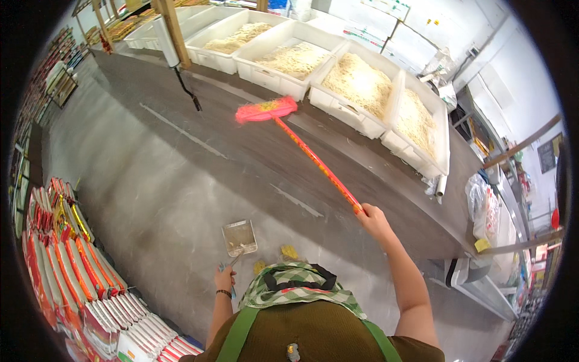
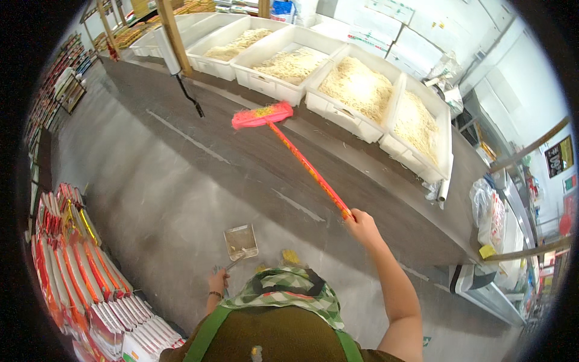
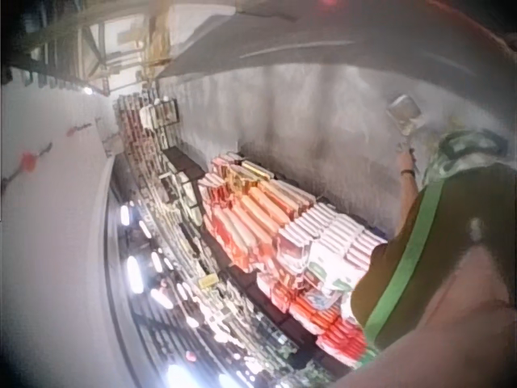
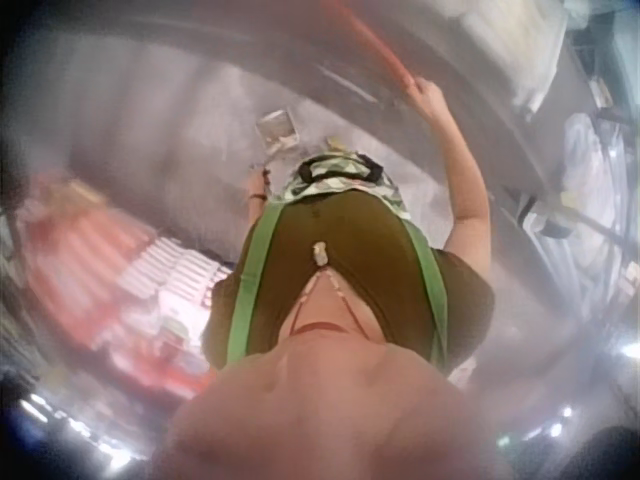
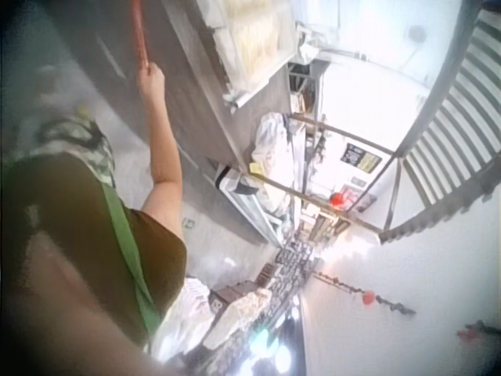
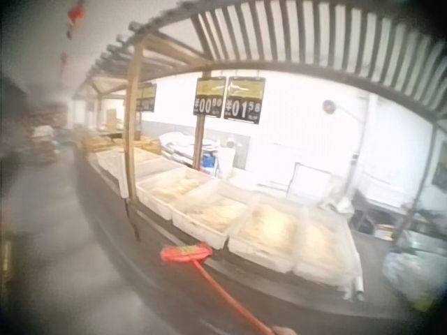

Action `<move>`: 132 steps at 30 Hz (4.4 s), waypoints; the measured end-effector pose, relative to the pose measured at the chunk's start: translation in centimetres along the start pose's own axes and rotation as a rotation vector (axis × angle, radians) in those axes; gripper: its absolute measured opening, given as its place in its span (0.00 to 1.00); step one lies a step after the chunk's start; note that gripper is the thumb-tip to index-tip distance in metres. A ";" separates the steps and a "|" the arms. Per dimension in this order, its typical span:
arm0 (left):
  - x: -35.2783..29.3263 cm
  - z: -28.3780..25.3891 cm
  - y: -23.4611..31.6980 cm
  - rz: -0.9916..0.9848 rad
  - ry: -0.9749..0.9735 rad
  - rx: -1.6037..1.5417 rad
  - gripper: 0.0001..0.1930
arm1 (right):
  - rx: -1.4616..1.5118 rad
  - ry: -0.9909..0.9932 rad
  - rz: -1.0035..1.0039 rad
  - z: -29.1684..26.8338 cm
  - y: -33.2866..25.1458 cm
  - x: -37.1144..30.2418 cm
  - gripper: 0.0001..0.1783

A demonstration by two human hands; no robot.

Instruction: The person sweeps the supermarket floor using a broom and a dustpan, moving along the aisles and near refrigerated cases.

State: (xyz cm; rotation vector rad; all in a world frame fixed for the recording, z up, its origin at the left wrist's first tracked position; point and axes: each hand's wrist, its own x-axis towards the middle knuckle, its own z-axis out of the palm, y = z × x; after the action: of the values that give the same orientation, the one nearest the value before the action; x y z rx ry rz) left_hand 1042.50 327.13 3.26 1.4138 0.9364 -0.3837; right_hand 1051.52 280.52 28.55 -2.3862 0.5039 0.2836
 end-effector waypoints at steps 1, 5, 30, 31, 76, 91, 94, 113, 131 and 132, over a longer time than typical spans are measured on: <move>0.0 0.9 1.0 -0.001 -0.030 0.047 0.14 | 0.029 0.020 0.050 -0.7 1.4 -1.8 0.16; 2.3 1.5 2.1 -0.002 -0.154 0.200 0.24 | 0.148 0.065 0.204 -2.4 5.2 -7.1 0.15; 2.8 6.5 2.9 0.105 -0.425 0.312 0.20 | 0.141 0.328 0.410 0.2 10.8 -23.8 0.17; 2.1 6.6 2.7 0.103 -0.439 0.311 0.21 | 0.139 0.318 0.465 0.1 11.3 -26.4 0.17; 1.9 8.4 4.4 0.084 -0.456 0.375 0.14 | 0.323 0.460 0.636 -4.7 13.7 -29.5 0.12; 2.4 7.8 3.9 0.069 -0.471 0.427 0.14 | 0.396 0.323 0.670 -2.2 6.1 -34.6 0.15; 3.1 7.9 3.8 0.070 -0.499 0.421 0.17 | 0.405 0.335 0.615 -1.6 8.5 -30.2 0.15; 3.8 7.1 4.3 0.051 -0.411 0.431 0.12 | 0.169 0.265 0.985 11.5 11.8 -43.6 0.14; -7.2 16.1 7.1 -0.016 -0.238 0.425 0.11 | 1.266 0.734 1.200 9.3 49.1 -31.1 0.09; -7.5 17.1 7.2 -0.012 -0.233 0.420 0.10 | 1.298 0.795 1.189 8.5 52.2 -30.6 0.09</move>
State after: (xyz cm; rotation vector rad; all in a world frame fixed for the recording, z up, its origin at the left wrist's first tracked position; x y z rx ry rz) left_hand 1048.72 310.12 11.70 1.6985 0.6971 -0.7703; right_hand 1001.11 258.22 2.34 -0.6399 1.7494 -0.4315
